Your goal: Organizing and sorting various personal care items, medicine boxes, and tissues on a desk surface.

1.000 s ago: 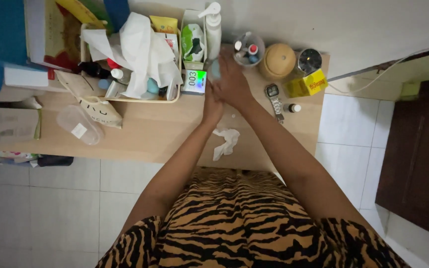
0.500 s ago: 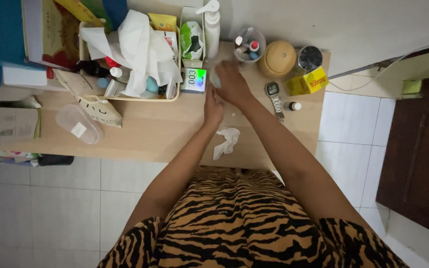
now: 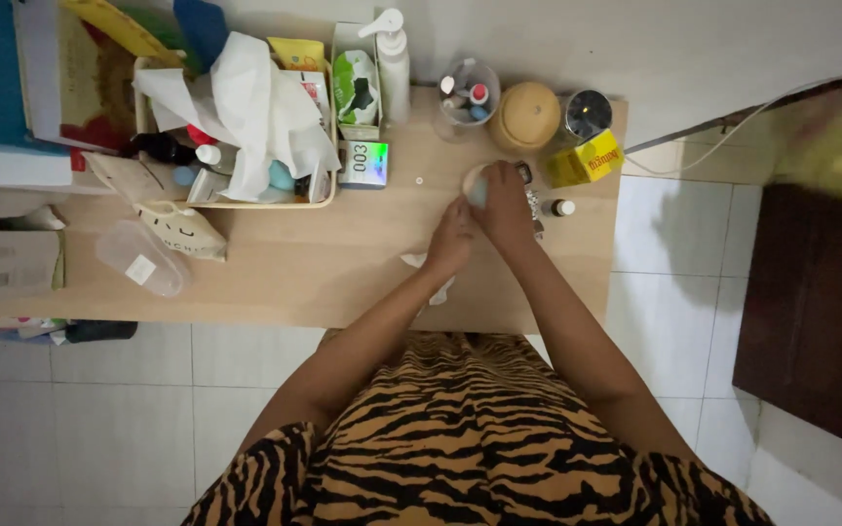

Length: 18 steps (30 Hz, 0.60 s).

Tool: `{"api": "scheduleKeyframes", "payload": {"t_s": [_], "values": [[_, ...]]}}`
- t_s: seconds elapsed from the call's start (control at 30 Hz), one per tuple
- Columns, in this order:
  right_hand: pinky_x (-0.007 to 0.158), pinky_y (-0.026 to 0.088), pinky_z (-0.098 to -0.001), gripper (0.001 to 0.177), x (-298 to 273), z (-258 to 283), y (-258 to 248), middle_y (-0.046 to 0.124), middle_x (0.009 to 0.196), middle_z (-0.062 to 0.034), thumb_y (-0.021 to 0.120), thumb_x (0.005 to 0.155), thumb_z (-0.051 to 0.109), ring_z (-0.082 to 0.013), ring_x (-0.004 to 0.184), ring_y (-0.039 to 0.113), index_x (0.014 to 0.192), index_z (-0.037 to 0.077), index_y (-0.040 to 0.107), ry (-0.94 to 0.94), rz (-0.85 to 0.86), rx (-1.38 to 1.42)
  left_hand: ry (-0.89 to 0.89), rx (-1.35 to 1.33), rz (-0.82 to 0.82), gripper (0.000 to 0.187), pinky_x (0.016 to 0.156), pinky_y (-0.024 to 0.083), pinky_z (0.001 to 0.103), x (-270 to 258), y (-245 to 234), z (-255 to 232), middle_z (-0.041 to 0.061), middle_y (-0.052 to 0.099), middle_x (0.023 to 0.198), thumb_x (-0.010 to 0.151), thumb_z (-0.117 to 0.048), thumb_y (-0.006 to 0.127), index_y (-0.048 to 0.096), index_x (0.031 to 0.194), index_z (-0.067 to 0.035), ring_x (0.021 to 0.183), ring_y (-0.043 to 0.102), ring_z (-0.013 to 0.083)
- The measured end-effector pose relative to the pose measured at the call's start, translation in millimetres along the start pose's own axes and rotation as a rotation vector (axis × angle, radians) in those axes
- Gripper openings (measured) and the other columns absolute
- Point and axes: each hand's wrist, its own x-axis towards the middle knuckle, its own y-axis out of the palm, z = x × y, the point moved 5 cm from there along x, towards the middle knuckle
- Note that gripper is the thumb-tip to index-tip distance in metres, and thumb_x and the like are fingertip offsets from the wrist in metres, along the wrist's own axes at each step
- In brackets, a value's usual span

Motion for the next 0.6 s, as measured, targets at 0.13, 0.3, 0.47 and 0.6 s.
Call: {"api": "scheduleKeyframes", "payload": {"t_s": [0.13, 0.3, 0.47, 0.6], "values": [[0.116, 0.039, -0.0575, 0.076, -16, 44, -46, 0.044, 0.148, -0.029, 0.087, 0.081, 0.029, -0.0492, 0.142, 0.039, 0.143, 0.0, 0.053, -0.045, 0.025, -0.142, 0.085, 0.385, -0.058, 0.065, 0.121, 0.035, 0.046, -5, -34, -46, 0.021, 0.052, 0.149, 0.089, -0.003, 0.062, 0.047, 0.152, -0.006, 0.143, 0.046, 0.0384], [0.093, 0.053, -0.0486, 0.035, -104, 26, 88, 0.066, 0.106, -0.0164, 0.07, 0.093, 0.037, -0.0388, 0.103, 0.068, 0.113, 0.009, 0.072, -0.387, -0.234, -0.133, 0.465, 1.207, -0.289, 0.028, 0.09, 0.055, 0.029, 0, -76, -90, 0.012, 0.066, 0.121, 0.099, -0.008, 0.062, 0.067, 0.126, -0.008, 0.108, 0.069, 0.0249], [0.084, 0.057, -0.0428, 0.04, -134, 101, 51, 0.056, 0.129, -0.0126, 0.073, 0.088, 0.036, -0.0344, 0.111, 0.063, 0.119, 0.012, 0.069, -0.487, 0.399, -0.155, 0.642, 1.472, -0.365, 0.008, 0.074, 0.055, 0.022, 32, -78, -78, 0.005, 0.063, 0.092, 0.097, -0.007, 0.066, 0.07, 0.104, -0.005, 0.084, 0.067, 0.0171], [0.068, 0.054, -0.031, 0.021, -143, 69, 80, 0.055, 0.105, -0.005, 0.069, 0.089, 0.024, -0.0228, 0.09, 0.065, 0.105, 0.012, 0.067, -0.522, 0.228, -0.285, 0.628, 1.519, -0.348, 0.018, 0.063, 0.052, 0.018, 41, -82, -59, -0.001, 0.055, 0.079, 0.099, -0.012, 0.062, 0.062, 0.082, -0.009, 0.071, 0.061, 0.0117]]}}
